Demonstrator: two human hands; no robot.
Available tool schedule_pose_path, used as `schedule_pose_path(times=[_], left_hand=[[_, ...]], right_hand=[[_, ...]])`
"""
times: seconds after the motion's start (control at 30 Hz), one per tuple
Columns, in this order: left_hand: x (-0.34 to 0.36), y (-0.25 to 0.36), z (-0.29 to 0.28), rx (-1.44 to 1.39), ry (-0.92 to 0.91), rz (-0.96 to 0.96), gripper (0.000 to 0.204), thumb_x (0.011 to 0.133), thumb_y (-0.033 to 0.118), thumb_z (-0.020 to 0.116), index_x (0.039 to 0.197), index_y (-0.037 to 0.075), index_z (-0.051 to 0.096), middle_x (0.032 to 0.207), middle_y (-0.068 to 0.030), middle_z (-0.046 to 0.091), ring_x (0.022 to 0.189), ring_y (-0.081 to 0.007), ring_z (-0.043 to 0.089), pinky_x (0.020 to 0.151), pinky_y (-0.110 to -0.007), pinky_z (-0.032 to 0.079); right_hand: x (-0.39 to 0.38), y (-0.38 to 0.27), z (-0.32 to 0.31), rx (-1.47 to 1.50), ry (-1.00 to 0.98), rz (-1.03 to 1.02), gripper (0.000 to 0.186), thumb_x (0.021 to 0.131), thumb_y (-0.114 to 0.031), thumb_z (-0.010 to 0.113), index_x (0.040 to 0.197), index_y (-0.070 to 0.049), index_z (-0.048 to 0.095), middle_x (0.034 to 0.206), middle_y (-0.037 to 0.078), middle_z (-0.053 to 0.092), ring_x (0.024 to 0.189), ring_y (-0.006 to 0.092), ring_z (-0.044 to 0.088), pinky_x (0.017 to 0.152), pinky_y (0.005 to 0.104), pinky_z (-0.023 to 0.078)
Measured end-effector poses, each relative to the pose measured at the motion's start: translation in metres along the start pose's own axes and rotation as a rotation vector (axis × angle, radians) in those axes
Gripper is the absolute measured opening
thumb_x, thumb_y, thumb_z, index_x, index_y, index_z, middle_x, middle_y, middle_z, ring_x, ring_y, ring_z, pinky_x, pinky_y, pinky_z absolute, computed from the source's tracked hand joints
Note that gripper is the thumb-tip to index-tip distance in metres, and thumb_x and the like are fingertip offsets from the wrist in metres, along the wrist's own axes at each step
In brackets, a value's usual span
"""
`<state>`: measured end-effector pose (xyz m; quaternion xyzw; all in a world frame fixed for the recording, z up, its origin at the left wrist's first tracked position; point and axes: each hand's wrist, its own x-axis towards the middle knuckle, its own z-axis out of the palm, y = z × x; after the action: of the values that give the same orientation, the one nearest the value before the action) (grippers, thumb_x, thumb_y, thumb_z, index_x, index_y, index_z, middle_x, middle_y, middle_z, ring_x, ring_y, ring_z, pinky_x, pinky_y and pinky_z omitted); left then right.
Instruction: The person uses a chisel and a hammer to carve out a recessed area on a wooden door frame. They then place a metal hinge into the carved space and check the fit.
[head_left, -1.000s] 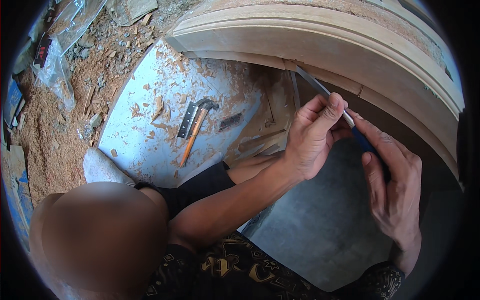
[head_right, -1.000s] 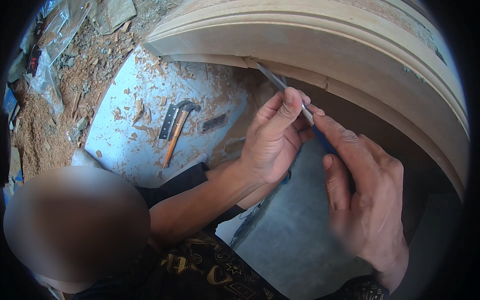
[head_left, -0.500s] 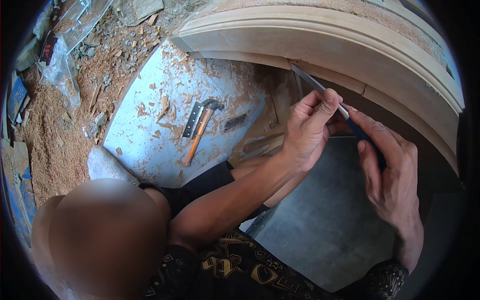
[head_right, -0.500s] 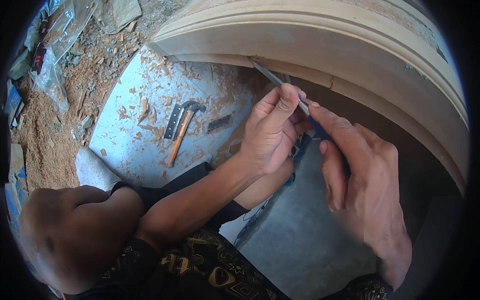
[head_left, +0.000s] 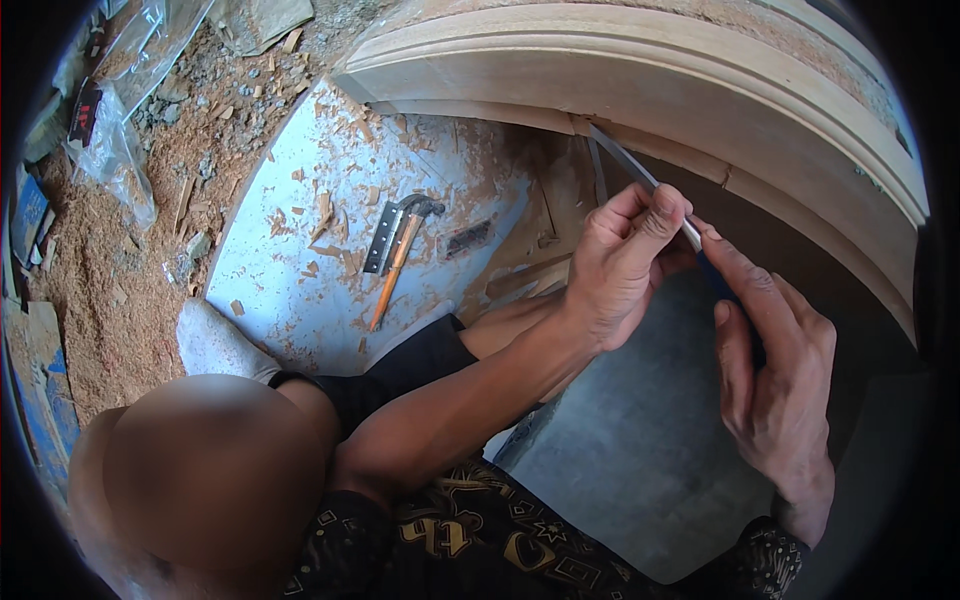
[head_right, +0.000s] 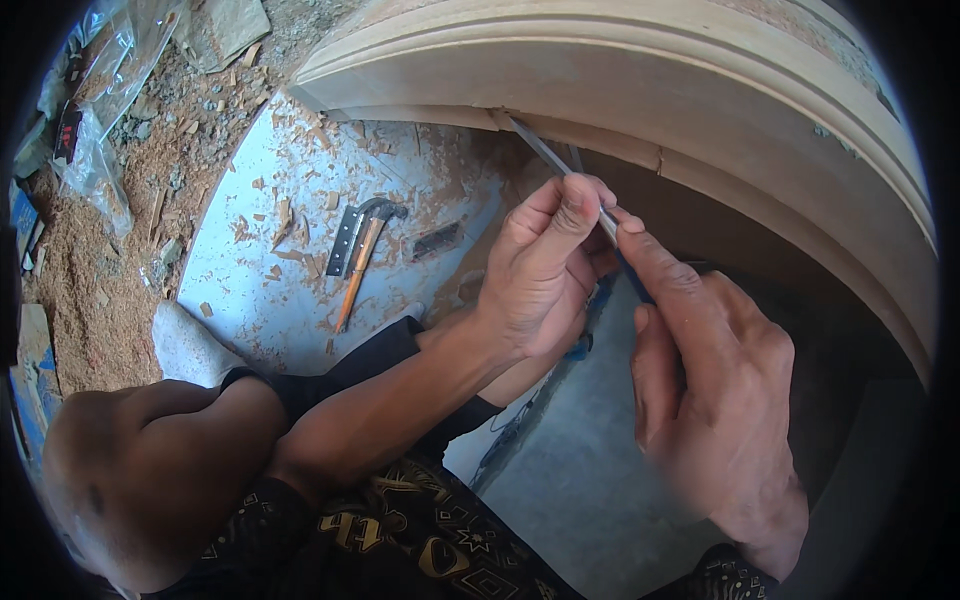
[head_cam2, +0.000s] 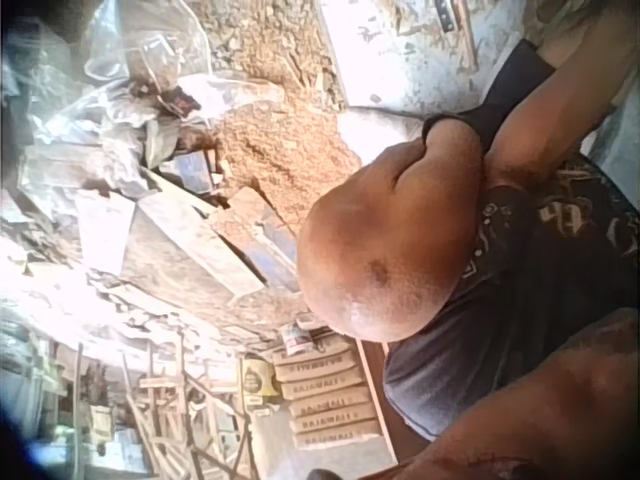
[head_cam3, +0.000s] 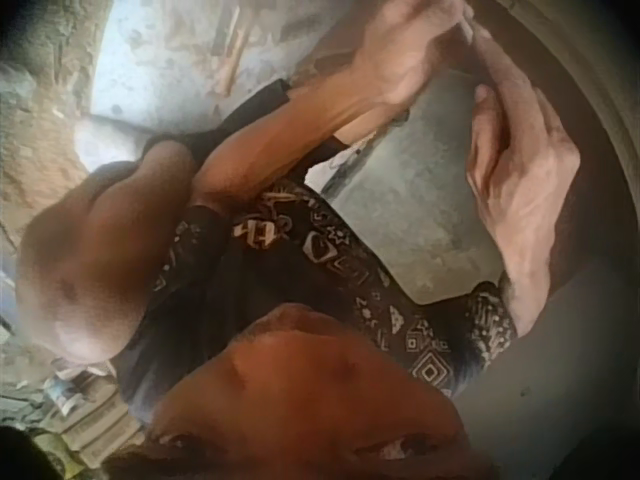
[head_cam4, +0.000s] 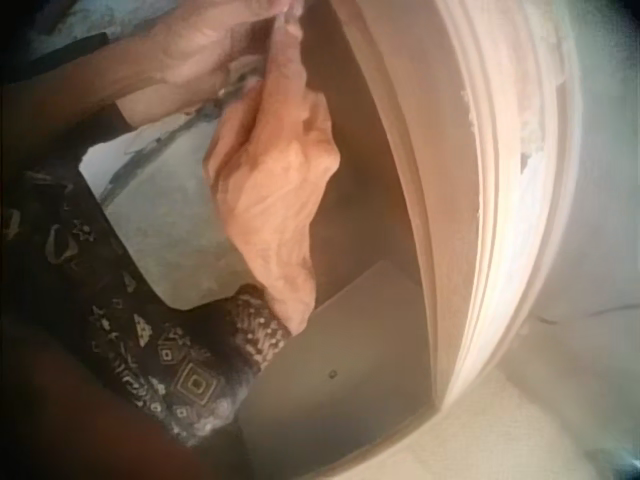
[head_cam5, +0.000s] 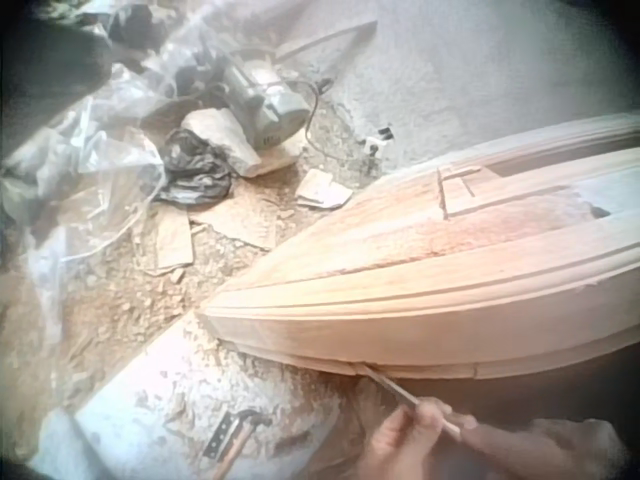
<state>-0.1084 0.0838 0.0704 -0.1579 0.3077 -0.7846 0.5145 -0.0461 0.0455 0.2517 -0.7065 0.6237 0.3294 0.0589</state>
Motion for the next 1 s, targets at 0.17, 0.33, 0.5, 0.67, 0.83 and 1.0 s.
schedule_pose_path(times=[0.17, 0.33, 0.5, 0.67, 0.83, 1.0], left_hand=[[0.002, -0.004, 0.003, -0.005, 0.021, -0.028, 0.018, 0.102, 0.03, 0.067, 0.106, 0.013, 0.063, 0.102, -0.0014, 0.066, 0.099, -0.014, 0.065, 0.089, -0.037, 0.052], [0.002, -0.002, 0.004, 0.019, -0.002, -0.014, 0.021, 0.102, 0.033, 0.066, 0.108, 0.012, 0.063, 0.101, -0.0019, 0.067, 0.097, -0.0139, 0.065, 0.085, -0.036, 0.053], [0.002, -0.001, 0.005, 0.065, 0.029, -0.003, 0.025, 0.102, 0.036, 0.067, 0.109, 0.013, 0.063, 0.101, -0.0012, 0.068, 0.095, -0.0141, 0.065, 0.082, -0.035, 0.053], [0.0, 0.001, 0.001, 0.086, 0.011, -0.003, 0.025, 0.101, 0.036, 0.068, 0.109, 0.013, 0.063, 0.103, -0.0006, 0.067, 0.099, -0.0144, 0.065, 0.085, -0.036, 0.053], [0.007, -0.005, 0.004, 0.067, 0.05, 0.043, 0.026, 0.101, 0.036, 0.068, 0.106, 0.011, 0.063, 0.099, -0.0024, 0.068, 0.093, -0.015, 0.067, 0.084, -0.036, 0.056], [0.009, 0.003, 0.005, 0.086, 0.049, 0.05, 0.03, 0.1, 0.04, 0.068, 0.103, 0.01, 0.063, 0.095, -0.0021, 0.068, 0.089, -0.0149, 0.067, 0.083, -0.036, 0.056]], right_hand=[[-0.002, -0.003, -0.007, 0.043, -0.069, 0.091, 0.037, 0.093, 0.009, 0.056, 0.128, 0.006, 0.065, 0.122, 0.026, 0.07, 0.113, 0.0385, 0.071, 0.097, 0.0405, 0.054], [0.0, -0.002, -0.008, 0.076, -0.045, 0.073, 0.037, 0.092, 0.008, 0.056, 0.128, 0.006, 0.065, 0.12, 0.026, 0.071, 0.112, 0.0388, 0.071, 0.097, 0.0395, 0.054], [0.001, 0.004, -0.005, 0.082, -0.018, 0.024, 0.037, 0.091, 0.008, 0.055, 0.127, 0.005, 0.066, 0.117, 0.026, 0.072, 0.108, 0.039, 0.072, 0.094, 0.0388, 0.054], [-0.001, 0.012, 0.003, 0.119, 0.035, -0.035, 0.037, 0.091, 0.008, 0.055, 0.125, 0.005, 0.066, 0.113, 0.025, 0.072, 0.097, 0.0369, 0.074, 0.086, 0.0372, 0.055], [-0.004, 0.019, 0.007, 0.099, 0.05, -0.053, 0.035, 0.091, 0.007, 0.055, 0.124, 0.004, 0.067, 0.107, 0.025, 0.073, 0.089, 0.0344, 0.074, 0.08, 0.0351, 0.054], [0.002, 0.014, 0.002, 0.099, 0.082, -0.084, 0.035, 0.091, 0.007, 0.056, 0.123, 0.004, 0.068, 0.098, 0.023, 0.072, 0.078, 0.0316, 0.071, 0.073, 0.0357, 0.053]])
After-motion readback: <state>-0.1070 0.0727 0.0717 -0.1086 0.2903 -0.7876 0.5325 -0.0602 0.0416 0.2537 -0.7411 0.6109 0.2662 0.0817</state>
